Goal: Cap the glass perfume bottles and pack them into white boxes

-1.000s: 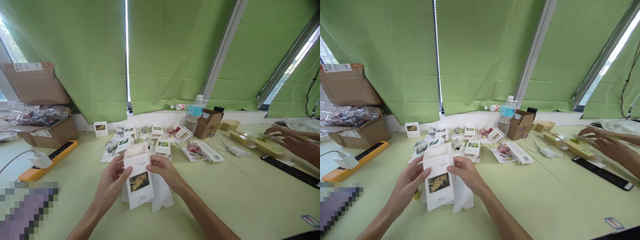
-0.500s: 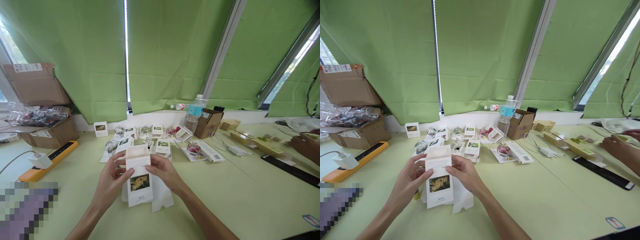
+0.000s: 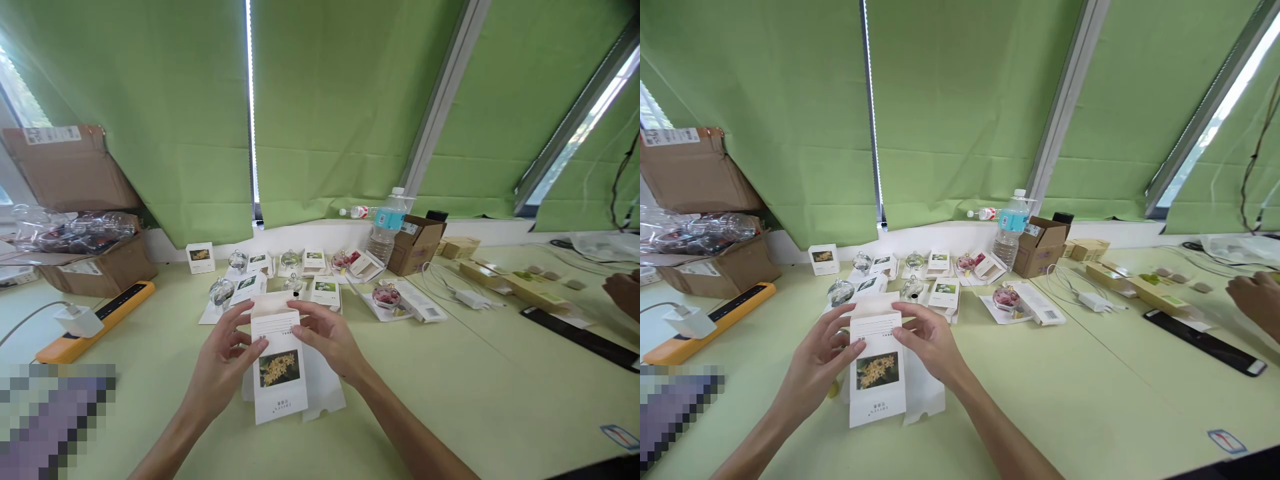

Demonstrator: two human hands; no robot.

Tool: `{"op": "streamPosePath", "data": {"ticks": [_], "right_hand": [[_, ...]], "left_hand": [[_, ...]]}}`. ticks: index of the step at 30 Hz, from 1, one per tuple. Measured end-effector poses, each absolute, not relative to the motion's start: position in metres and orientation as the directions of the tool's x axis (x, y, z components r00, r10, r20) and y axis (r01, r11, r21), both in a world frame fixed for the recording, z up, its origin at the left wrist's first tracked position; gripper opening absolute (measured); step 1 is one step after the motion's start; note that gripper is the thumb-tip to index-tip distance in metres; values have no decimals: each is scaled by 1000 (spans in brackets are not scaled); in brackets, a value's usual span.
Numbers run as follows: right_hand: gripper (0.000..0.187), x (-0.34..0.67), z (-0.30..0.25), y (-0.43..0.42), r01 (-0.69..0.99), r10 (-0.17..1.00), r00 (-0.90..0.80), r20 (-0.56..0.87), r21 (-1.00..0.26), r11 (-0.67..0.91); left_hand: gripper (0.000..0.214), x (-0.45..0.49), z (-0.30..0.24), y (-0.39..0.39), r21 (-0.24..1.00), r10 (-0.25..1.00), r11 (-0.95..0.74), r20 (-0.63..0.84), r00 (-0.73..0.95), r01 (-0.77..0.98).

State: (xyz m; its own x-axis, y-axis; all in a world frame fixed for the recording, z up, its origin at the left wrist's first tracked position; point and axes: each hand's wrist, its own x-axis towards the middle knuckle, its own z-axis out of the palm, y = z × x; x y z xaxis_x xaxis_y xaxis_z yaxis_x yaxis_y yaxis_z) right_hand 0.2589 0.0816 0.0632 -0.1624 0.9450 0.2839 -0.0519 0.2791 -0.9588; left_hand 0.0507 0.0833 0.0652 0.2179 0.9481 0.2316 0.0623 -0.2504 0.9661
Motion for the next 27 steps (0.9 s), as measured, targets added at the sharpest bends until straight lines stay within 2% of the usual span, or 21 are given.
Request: {"op": "streamPosePath", "data": {"ticks": [13, 15, 18, 21, 27], "right_hand": [[26, 261, 65, 81, -72, 937, -182, 299, -954, 291], [27, 261, 64, 81, -134, 938, -190, 291, -954, 268], [39, 260, 64, 81, -251, 945, -166, 282, -939, 236], [47, 260, 65, 82, -300, 954, -143, 263, -930, 211], [35, 260, 66, 81, -272, 964, -163, 209, -949, 159]], "left_hand": [[40, 50, 62, 84, 958, 945, -248, 206, 254, 145], [39, 50, 62, 84, 958, 943, -249, 206, 263, 141], [37, 51, 63, 82, 959, 936, -253, 209, 283, 130], [35, 52, 64, 80, 957, 930, -259, 210, 303, 134], [30, 54, 65, 77, 945, 904, -288, 215, 368, 155]]}}
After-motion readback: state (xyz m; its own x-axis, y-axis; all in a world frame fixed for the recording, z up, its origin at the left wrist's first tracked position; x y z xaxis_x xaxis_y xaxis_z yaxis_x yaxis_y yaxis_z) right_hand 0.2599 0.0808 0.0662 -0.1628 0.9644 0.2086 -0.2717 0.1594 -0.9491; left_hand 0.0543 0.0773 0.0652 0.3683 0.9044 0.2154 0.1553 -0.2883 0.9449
